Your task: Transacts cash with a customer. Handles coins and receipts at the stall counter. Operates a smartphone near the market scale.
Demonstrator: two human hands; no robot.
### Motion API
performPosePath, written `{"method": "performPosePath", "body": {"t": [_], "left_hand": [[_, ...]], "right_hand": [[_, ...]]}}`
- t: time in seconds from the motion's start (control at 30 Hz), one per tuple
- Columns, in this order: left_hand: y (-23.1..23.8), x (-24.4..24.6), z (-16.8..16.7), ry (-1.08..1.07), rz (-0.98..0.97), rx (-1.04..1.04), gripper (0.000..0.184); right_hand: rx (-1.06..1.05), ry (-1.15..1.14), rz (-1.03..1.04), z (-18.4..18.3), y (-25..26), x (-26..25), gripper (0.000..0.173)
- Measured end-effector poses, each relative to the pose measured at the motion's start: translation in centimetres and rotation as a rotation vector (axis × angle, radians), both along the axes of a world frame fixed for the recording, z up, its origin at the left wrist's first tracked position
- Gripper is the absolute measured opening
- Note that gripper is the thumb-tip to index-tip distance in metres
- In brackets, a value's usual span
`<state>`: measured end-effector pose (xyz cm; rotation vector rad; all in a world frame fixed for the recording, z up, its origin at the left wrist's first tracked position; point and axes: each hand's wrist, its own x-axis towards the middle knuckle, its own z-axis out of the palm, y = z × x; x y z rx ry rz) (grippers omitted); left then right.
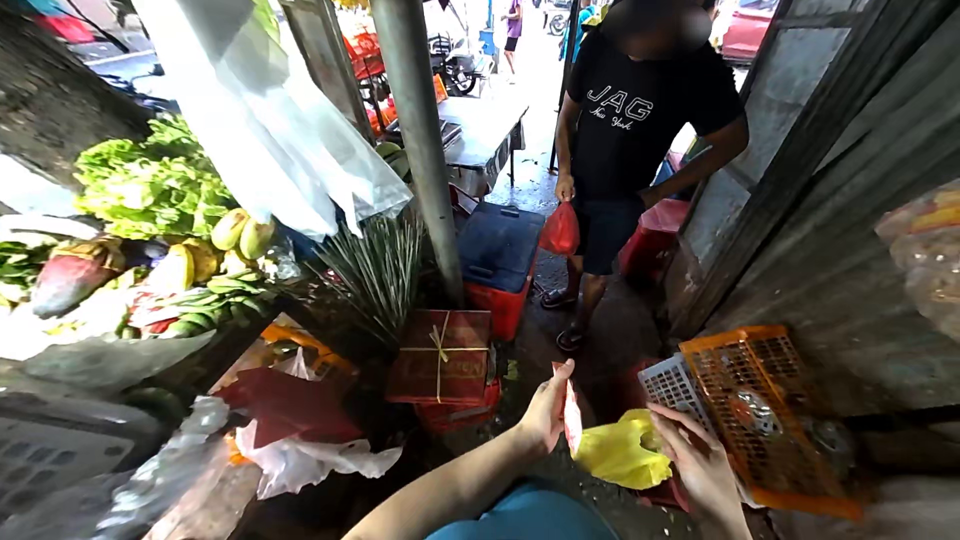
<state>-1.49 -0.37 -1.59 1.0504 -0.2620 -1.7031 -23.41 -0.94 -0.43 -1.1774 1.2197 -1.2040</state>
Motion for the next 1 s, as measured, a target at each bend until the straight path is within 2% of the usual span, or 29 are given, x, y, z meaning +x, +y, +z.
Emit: {"method": "performPosePath", "body": {"t": [0.1,0.13,0.37,0.7,1.0], "left_hand": [[0.4,0.1,0.5,0.0,0.007,-0.014,0.022],[0.5,0.0,0.6,-0.01,0.021,-0.019,0.02],[0.5,0.2,-0.2,0.043,0.075,0.073,0.043],[0.9,0.3,0.4,0.072,0.109,0.095,0.05],[0.0,0.6,0.4,0.274,-0.016,0.035,0.064]], "right_hand": [[0.015,0.019,0.022,-0.5,0.2,0.2,0.017],[0.02,0.022,0.027,-0.5,0.2,0.3,0.018],[0.026,0.045,0.048,0.1,0.8,1.7,0.017],[0.01,0.082,0.087,0.4,1.2,2.4,0.016],[0.01,0.093,0.09,0.1,2.1,1.6,0.018]]}}
